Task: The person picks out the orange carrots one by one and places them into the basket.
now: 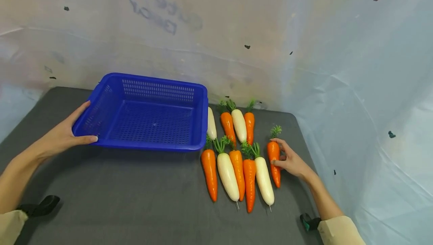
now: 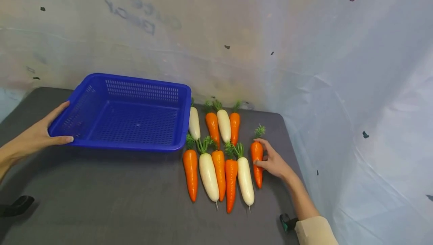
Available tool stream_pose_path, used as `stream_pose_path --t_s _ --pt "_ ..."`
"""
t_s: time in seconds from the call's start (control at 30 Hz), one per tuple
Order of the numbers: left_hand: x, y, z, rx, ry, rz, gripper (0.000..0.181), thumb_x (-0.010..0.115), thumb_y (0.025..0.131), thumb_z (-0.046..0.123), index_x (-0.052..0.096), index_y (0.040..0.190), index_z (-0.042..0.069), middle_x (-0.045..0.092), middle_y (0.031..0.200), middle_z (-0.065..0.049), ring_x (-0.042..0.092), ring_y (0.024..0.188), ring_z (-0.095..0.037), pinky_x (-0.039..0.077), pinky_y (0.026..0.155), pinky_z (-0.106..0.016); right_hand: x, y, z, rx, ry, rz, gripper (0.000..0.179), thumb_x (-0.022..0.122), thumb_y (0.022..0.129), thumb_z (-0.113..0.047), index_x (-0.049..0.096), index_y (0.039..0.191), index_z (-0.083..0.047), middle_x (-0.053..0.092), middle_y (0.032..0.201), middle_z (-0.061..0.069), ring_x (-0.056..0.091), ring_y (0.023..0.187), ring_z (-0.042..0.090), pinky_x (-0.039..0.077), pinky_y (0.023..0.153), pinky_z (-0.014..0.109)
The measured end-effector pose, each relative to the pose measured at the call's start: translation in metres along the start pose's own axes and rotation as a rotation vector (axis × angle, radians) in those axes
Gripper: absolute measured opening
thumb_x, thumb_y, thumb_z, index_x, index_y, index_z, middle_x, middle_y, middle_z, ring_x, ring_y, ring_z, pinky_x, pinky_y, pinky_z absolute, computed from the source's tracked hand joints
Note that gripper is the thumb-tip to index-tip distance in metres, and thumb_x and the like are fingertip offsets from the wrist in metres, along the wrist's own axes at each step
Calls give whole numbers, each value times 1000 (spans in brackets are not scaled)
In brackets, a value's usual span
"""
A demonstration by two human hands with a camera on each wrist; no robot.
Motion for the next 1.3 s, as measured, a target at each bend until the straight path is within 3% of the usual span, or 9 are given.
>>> stream_pose_path --t_s 0.27,0.4,0.5,0.63,0.7,0.8,0.9,1.03,1.3 --pt "0 -2 1 23 -21 40 111 72 90 19 -13 154 46 -17 164 -14 -9 143 -56 7 96 -85 -12 11 -17 -45 11 74 77 67 96 -15 22 158 -20 30 150 28 67 98 37 57 65 44" --pt "1 -3 -2 24 -52 40 109 71 91 16 -12 155 46 -12 164 -18 -1 142 -58 11 99 -83 -15 19 -26 -39 56 83 79 69 95 -18 22 159 -24 29 154 27 62 110 44 59 69 48" --pt "0 -1 -2 18 -52 36 107 70 92 15 -11 155 46 -6 164 -21 14 139 -60 33 110 -51 -16 24 -33 -11 77 98 81 70 95 -25 21 159 -29 31 155 24 60 114 42 59 73 46" --pt "-2 0 -2 8 -23 41 107 70 93 15 -11 155 47 0 163 -25 27 133 -58 34 75 -7 -16 31 -45 23 130 119 83 71 93 -33 21 159 -35 34 154 21 62 114 36 59 79 42" --pt "-1 0 -2 13 -28 38 107 70 93 15 -12 155 46 0 162 -28 27 132 -60 39 79 -11 -15 34 -52 28 156 122 83 71 93 -34 21 159 -37 35 153 20 64 112 35 59 80 42" --pt "0 -1 -4 -7 -35 36 108 71 93 16 -12 154 47 -1 163 -27 23 134 -61 43 96 -40 -14 41 -61 32 171 124 82 72 92 -34 22 157 -42 34 154 19 64 113 35 60 81 41" --pt "0 -1 -3 -14 -42 33 107 70 93 16 -12 154 48 -5 163 -25 20 135 -62 43 96 -37 -14 46 -71 35 157 120 81 72 92 -33 23 156 -43 30 157 19 58 123 36 59 84 42" --pt "-1 0 -2 -9 -23 31 106 70 93 16 -11 155 45 -3 162 -27 25 132 -61 40 76 -12 -12 48 -101 30 113 104 79 70 94 -31 24 158 -37 28 158 20 44 136 37 56 89 49" --pt "2 0 -4 -26 -23 38 106 70 93 18 -13 155 45 1 160 -34 27 130 -62 46 95 -46 0 71 -128 -53 97 55 79 70 94 -33 25 158 -35 32 156 20 60 119 36 57 85 51"
Point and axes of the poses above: each hand's wrist, its own y-axis towards the middle knuckle, its own x-axis out of the palm, z = x × y, the point moved 9 cm from there along y, towards the middle knuckle
